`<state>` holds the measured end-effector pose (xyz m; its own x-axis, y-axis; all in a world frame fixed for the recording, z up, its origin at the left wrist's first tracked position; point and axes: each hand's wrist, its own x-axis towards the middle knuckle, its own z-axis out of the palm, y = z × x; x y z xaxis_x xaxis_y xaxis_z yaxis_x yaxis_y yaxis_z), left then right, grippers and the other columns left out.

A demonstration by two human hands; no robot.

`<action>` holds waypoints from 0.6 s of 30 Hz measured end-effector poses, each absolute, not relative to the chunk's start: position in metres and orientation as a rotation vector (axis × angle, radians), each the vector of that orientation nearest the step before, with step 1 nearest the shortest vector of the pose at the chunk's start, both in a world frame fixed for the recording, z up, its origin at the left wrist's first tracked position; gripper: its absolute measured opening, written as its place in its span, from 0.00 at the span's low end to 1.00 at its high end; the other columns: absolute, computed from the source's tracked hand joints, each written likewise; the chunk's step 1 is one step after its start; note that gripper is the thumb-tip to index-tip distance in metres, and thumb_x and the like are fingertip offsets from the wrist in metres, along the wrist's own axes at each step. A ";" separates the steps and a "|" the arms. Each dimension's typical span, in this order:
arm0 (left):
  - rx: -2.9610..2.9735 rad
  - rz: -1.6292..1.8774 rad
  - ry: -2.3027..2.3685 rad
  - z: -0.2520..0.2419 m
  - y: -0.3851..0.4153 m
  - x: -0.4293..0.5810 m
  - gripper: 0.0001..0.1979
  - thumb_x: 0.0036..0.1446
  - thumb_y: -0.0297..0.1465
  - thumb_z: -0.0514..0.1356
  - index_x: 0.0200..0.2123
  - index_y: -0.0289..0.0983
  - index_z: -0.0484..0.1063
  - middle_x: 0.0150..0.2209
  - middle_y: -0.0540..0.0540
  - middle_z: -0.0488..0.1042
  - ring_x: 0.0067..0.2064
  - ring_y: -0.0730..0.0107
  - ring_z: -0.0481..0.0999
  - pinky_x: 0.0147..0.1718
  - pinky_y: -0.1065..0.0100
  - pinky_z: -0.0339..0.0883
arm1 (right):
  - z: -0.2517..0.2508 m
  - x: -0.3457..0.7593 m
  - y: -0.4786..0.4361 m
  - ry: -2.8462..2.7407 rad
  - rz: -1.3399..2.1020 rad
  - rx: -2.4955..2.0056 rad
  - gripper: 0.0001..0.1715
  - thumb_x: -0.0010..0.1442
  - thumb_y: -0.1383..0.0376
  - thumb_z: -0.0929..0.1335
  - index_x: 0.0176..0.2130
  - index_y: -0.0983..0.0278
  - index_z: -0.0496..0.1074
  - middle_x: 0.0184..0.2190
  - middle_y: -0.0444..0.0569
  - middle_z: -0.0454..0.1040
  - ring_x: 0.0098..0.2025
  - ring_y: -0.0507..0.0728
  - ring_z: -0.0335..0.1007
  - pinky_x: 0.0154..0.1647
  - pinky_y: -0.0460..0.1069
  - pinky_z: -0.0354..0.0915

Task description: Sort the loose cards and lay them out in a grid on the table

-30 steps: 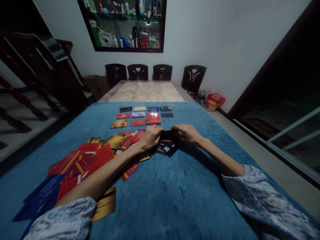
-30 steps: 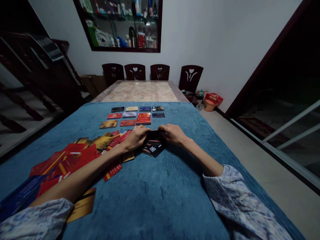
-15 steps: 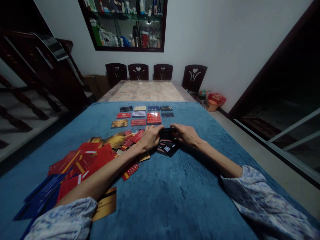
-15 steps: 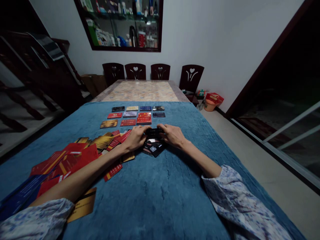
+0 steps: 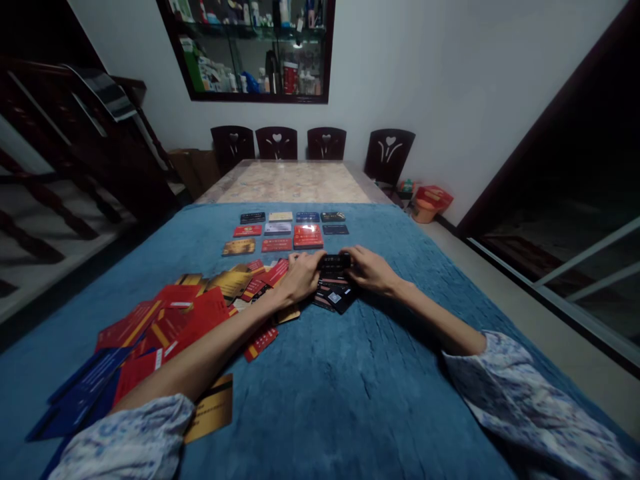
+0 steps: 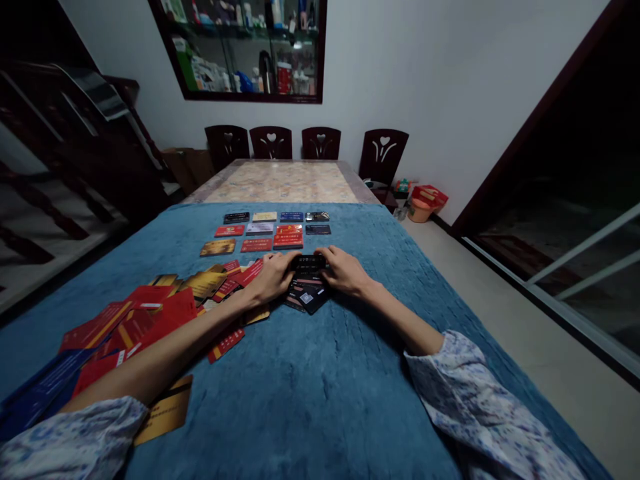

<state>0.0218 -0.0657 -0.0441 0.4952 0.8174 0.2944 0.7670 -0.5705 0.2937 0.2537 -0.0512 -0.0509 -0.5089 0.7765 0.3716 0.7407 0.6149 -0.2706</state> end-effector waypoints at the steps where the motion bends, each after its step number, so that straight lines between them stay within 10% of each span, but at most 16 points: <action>1: 2.600 0.622 1.389 -0.044 -0.066 0.022 0.26 0.58 0.22 0.52 0.60 0.36 0.66 0.51 0.38 0.78 0.51 0.52 0.74 0.55 0.49 0.60 | -0.051 0.254 -0.051 -2.382 0.111 -1.184 0.26 0.57 0.69 0.68 0.55 0.61 0.68 0.45 0.53 0.73 0.43 0.59 0.71 0.43 0.53 0.67; 18: 2.547 0.574 1.383 -0.036 -0.063 0.020 0.30 0.55 0.29 0.59 0.63 0.35 0.64 0.58 0.36 0.74 0.58 0.47 0.69 0.58 0.45 0.58 | -0.051 0.263 -0.047 -2.441 0.114 -1.093 0.32 0.59 0.62 0.70 0.61 0.61 0.66 0.47 0.57 0.69 0.49 0.65 0.68 0.51 0.62 0.69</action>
<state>0.0196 -0.0634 -0.0365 0.4908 0.8362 0.2448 0.7641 -0.5481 0.3403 0.2627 -0.0468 -0.0514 -0.5785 0.7241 0.3756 0.6860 0.6810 -0.2563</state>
